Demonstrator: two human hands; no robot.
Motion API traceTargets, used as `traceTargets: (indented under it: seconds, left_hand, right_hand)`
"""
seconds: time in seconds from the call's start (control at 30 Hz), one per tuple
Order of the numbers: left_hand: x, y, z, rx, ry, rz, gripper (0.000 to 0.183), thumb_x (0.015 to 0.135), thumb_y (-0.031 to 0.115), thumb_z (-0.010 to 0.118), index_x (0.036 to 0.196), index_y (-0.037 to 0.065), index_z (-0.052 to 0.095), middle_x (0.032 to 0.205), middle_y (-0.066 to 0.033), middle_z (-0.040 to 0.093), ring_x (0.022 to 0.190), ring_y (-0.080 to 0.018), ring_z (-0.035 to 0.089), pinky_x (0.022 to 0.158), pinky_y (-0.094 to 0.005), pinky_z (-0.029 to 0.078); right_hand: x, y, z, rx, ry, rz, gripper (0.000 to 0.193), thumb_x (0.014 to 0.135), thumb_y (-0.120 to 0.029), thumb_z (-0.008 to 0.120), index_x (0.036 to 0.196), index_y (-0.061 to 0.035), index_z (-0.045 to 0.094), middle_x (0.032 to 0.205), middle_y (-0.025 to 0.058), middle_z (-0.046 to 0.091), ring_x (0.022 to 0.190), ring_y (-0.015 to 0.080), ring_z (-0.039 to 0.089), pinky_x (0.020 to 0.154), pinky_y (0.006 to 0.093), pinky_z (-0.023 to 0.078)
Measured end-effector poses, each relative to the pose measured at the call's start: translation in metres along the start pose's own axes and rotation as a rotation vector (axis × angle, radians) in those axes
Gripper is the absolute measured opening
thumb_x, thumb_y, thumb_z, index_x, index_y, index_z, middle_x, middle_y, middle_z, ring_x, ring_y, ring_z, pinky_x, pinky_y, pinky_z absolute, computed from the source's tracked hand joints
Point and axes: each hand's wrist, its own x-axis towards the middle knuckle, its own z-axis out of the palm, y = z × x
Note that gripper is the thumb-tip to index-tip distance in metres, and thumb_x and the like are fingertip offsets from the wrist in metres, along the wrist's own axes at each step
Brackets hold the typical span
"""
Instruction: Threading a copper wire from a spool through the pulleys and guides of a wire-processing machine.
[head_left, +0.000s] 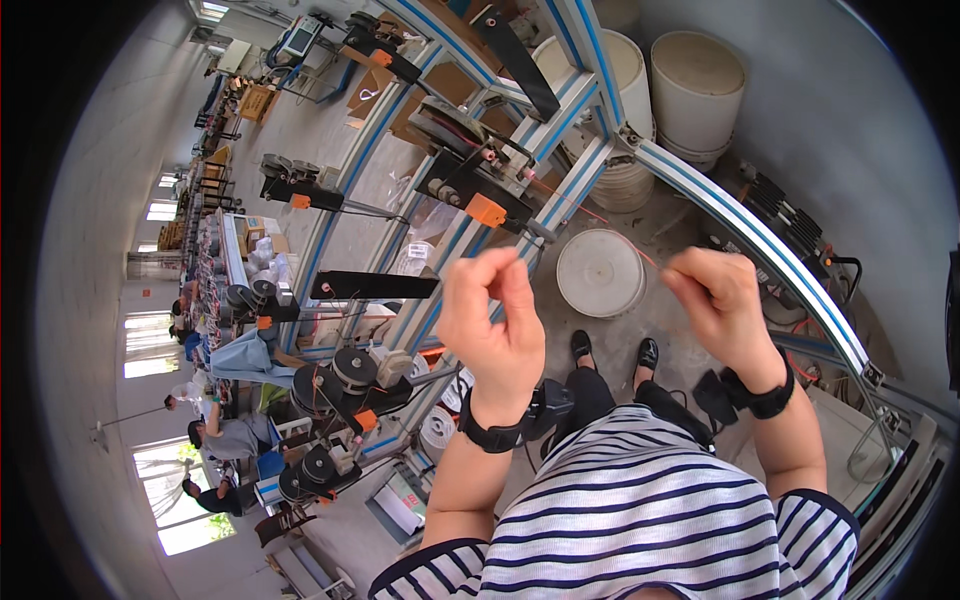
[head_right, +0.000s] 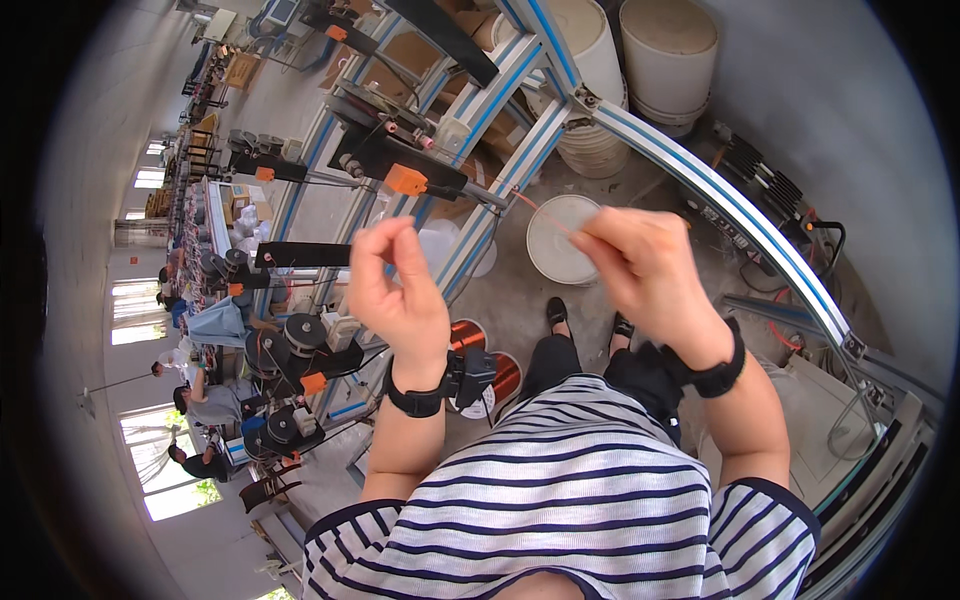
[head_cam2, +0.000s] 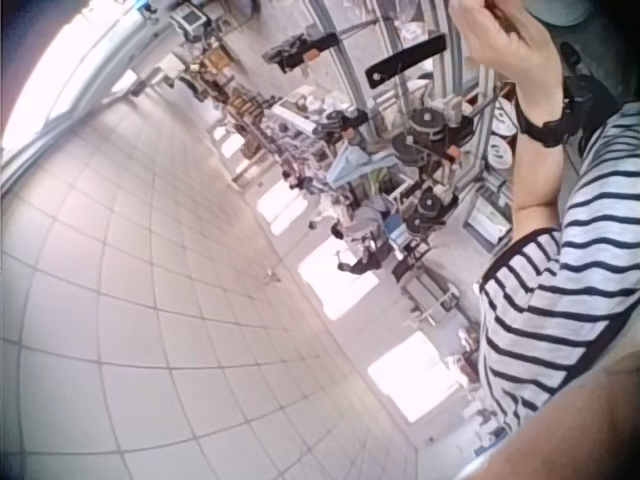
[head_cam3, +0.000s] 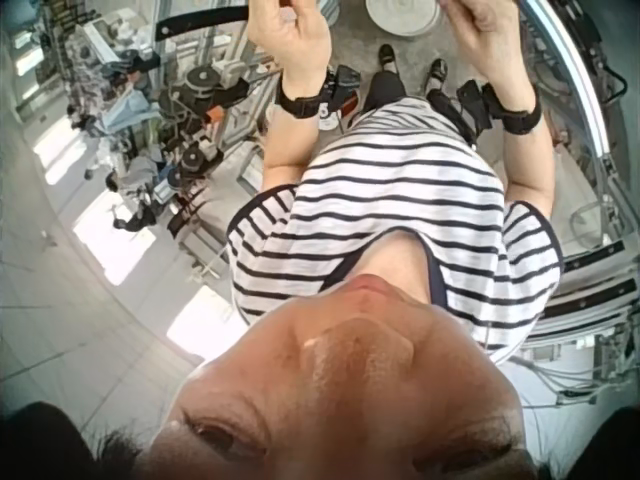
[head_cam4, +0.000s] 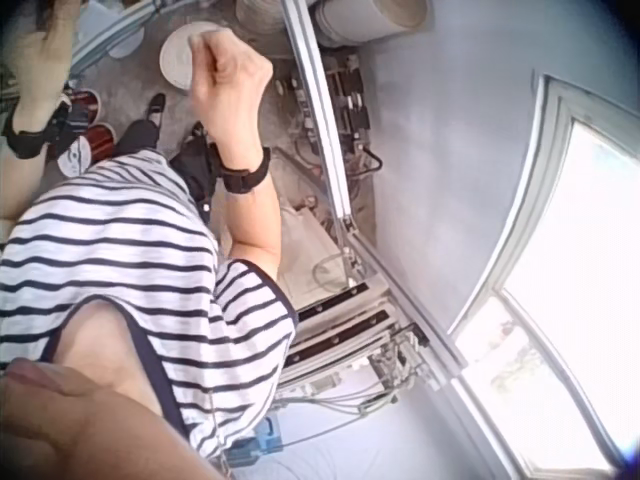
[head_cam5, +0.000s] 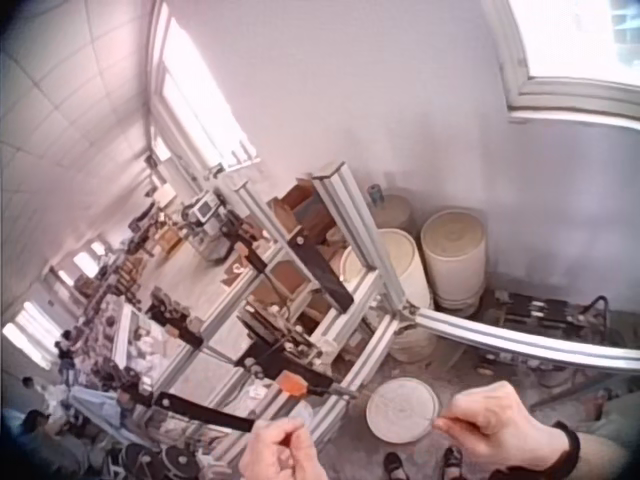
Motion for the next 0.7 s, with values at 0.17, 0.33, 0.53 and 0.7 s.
traceTargets:
  seconds: [0.17,0.33,0.53,0.7]
  left_hand:
    - [-0.004,-0.034,0.007,-0.071,0.088,-0.213,0.01,0.087,0.006,0.053,0.094,0.0,0.055,0.076,-0.0024,0.054,0.066,-0.0086,0.048,0.062,-0.0216,0.039]
    - [0.048,-0.086,0.024,-0.214,0.302,-0.38,0.014,0.089,0.007,0.049,0.097,-0.003,0.056,0.081,-0.0022,0.059,0.071,-0.0092,0.054,0.066,-0.022,0.043]
    - [0.088,-0.135,0.03,-0.794,0.143,-0.676,0.02,0.087,0.006,0.05,0.103,-0.004,0.057,0.088,-0.0048,0.062,0.077,-0.0112,0.058,0.071,-0.0231,0.045]
    - [0.103,-0.132,0.036,-0.872,-0.232,-0.61,0.019,0.08,0.007,0.059,0.097,-0.002,0.061,0.089,-0.0086,0.064,0.078,-0.0123,0.06,0.069,-0.0236,0.047]
  right_hand:
    - [-0.095,0.075,-0.029,0.096,0.11,0.582,0.011,0.082,-0.006,0.056,0.074,0.0018,0.055,0.06,0.0069,0.047,0.055,0.0136,0.045,0.053,0.0248,0.035]
    - [-0.034,0.027,-0.039,-0.536,0.383,0.136,0.018,0.082,-0.006,0.056,0.099,0.0002,0.057,0.103,0.015,0.056,0.091,0.0286,0.055,0.08,0.034,0.042]
    - [-0.002,-0.06,0.02,0.132,-0.014,-0.352,0.023,0.063,0.001,0.067,0.08,-0.0018,0.052,0.073,0.0105,0.052,0.064,0.024,0.053,0.052,0.0311,0.043]
    - [0.036,0.039,0.101,0.17,0.087,0.247,0.027,0.078,-0.006,0.051,0.104,0.0033,0.055,0.095,0.021,0.058,0.082,0.0354,0.058,0.073,0.0373,0.046]
